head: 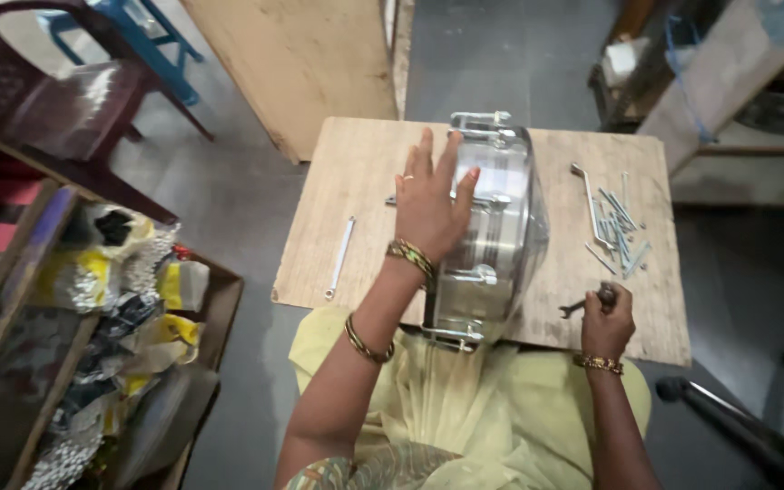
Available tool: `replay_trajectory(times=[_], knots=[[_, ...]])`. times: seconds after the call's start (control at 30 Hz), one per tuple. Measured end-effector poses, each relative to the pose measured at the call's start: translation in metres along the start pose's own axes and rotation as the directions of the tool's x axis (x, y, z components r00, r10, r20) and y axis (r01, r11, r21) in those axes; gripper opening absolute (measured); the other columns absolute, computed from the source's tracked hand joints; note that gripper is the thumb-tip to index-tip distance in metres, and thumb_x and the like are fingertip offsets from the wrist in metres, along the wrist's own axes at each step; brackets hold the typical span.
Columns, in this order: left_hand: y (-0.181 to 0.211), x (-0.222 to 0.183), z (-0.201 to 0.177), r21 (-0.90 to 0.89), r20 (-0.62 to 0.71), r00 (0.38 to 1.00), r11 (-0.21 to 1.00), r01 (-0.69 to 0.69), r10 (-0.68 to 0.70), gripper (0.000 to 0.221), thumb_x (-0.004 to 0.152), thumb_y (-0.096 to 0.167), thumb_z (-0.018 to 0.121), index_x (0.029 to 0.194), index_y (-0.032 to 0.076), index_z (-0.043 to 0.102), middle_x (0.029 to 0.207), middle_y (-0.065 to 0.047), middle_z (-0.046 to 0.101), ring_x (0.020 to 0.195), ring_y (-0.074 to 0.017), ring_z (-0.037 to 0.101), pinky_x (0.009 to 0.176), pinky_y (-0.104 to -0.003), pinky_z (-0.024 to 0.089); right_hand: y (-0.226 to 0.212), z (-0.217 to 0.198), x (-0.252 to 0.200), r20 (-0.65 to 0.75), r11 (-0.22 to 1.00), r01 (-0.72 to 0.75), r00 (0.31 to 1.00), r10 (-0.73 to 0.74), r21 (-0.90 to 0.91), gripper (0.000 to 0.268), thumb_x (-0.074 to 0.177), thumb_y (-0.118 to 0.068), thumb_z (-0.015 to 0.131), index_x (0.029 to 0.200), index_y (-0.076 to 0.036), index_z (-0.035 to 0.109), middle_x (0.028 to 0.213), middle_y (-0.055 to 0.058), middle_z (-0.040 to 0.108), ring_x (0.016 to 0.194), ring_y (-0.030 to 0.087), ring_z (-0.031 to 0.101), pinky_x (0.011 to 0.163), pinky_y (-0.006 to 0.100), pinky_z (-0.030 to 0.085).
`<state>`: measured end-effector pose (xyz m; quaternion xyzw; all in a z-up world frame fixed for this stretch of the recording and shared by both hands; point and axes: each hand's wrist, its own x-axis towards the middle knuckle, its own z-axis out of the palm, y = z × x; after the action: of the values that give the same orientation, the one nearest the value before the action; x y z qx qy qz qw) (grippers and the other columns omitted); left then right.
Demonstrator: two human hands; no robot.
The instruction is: The person assembles a drum by inserting screws into the metal rim and tightening them using a wrench.
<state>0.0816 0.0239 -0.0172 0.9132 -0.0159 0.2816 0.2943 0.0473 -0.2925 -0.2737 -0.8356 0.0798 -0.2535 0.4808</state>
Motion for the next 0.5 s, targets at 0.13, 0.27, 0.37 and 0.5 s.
replay_trajectory(times=[0.13, 0.27, 0.37, 0.5], knots=[[-0.013, 0.009, 0.010, -0.479, 0.243, 0.959, 0.842, 0.249, -0.146, 0.058, 0.101, 0.042, 0.055, 0.153, 0.016, 0.047, 0.145, -0.019, 0.060, 0.132, -0.0327, 0.061, 0.105, -0.041, 0.051, -0.047, -0.023, 0.009, 0.188, 0.789, -0.345, 0.938, 0.289, 0.509, 0.014, 0.100, -0.007, 0.066, 0.114, -0.004, 0.063, 0.090, 0.008, 0.066, 0.068, 0.011, 0.059, 0.060, 0.029, 0.050], [-0.019, 0.004, 0.013, -0.597, 0.192, 0.979, 0.784, 0.171, -0.067, 0.056, 0.100, 0.041, 0.064, 0.149, 0.014, 0.055, 0.142, -0.018, 0.064, 0.132, -0.0281, 0.063, 0.110, -0.037, 0.049, -0.113, -0.051, 0.024, 0.254, 0.536, -0.356, 0.932, 0.257, 0.765, 0.007, 0.106, -0.004, 0.062, 0.113, -0.002, 0.060, 0.094, 0.008, 0.066, 0.069, 0.010, 0.057, 0.062, 0.028, 0.051], [-0.018, 0.007, 0.012, -0.629, 0.187, 0.981, 0.762, 0.154, -0.044, 0.060, 0.093, 0.042, 0.073, 0.143, 0.012, 0.058, 0.139, -0.017, 0.065, 0.129, -0.0265, 0.062, 0.109, -0.037, 0.048, -0.170, -0.068, 0.029, 0.273, 0.418, -0.319, 0.947, 0.167, 0.851, 0.015, 0.107, -0.003, 0.058, 0.121, -0.003, 0.057, 0.098, 0.012, 0.069, 0.069, 0.011, 0.058, 0.063, 0.029, 0.052], [-0.017, 0.007, 0.008, -0.640, 0.188, 0.981, 0.751, 0.159, -0.048, 0.044, 0.088, 0.041, 0.077, 0.119, 0.010, 0.072, 0.121, -0.013, 0.072, 0.115, -0.0222, 0.067, 0.101, -0.034, 0.052, -0.227, -0.075, 0.026, 0.264, 0.378, -0.254, 0.964, 0.025, 0.890, 0.020, 0.109, -0.002, 0.054, 0.129, -0.002, 0.053, 0.102, 0.018, 0.071, 0.070, 0.013, 0.060, 0.065, 0.031, 0.052]])
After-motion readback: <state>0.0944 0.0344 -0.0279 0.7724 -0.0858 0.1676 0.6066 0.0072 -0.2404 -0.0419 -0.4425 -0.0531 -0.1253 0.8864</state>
